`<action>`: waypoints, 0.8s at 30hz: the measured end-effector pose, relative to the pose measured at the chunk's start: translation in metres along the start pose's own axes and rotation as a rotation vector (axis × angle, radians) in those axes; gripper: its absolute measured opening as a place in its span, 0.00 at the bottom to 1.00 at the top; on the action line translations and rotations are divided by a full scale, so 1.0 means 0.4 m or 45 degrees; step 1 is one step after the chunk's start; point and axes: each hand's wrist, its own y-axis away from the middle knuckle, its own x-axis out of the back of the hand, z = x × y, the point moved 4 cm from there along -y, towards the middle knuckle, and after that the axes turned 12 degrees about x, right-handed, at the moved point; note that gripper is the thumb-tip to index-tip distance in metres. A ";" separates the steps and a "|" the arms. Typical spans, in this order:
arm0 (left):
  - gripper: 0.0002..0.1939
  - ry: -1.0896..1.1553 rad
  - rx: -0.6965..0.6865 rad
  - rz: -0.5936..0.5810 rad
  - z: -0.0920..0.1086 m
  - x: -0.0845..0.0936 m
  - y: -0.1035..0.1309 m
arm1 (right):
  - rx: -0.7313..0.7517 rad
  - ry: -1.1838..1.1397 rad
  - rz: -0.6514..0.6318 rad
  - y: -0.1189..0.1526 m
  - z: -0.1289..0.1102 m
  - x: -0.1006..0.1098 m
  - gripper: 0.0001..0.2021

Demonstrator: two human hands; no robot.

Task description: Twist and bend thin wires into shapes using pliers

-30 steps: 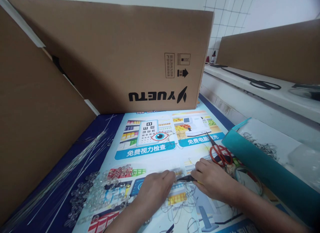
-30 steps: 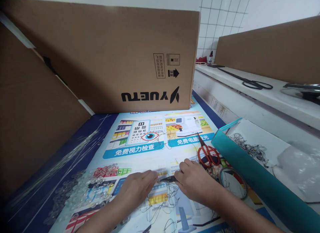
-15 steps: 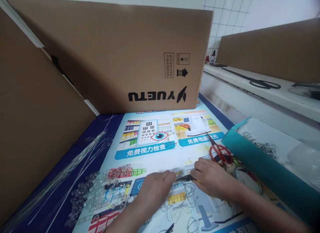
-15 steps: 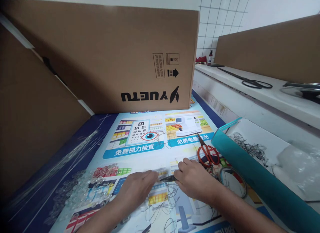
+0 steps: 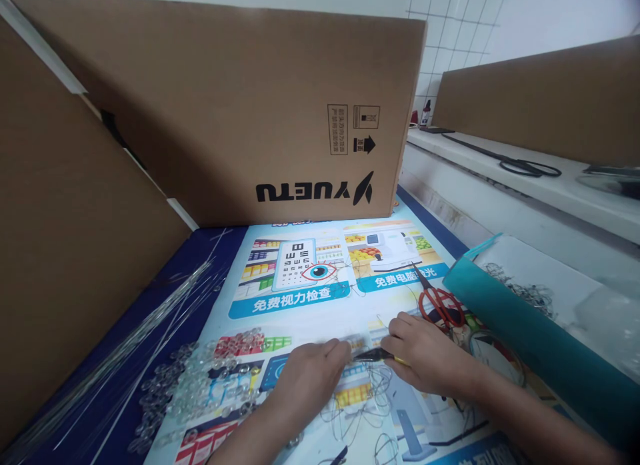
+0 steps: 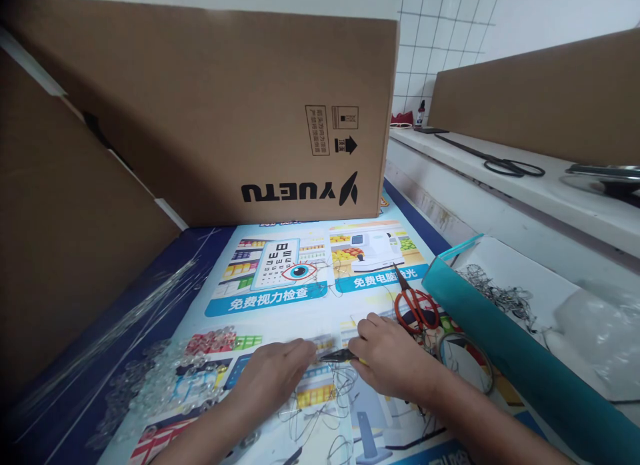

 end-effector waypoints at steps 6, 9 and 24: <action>0.10 0.003 -0.031 0.019 0.004 0.003 0.002 | 0.013 0.031 0.002 -0.003 -0.002 0.002 0.09; 0.10 0.014 -0.047 0.032 0.007 0.008 0.004 | 0.024 0.041 -0.003 -0.005 -0.001 0.001 0.09; 0.08 -0.081 -0.068 0.021 0.010 -0.004 0.006 | 0.050 0.082 -0.014 -0.011 -0.004 -0.011 0.08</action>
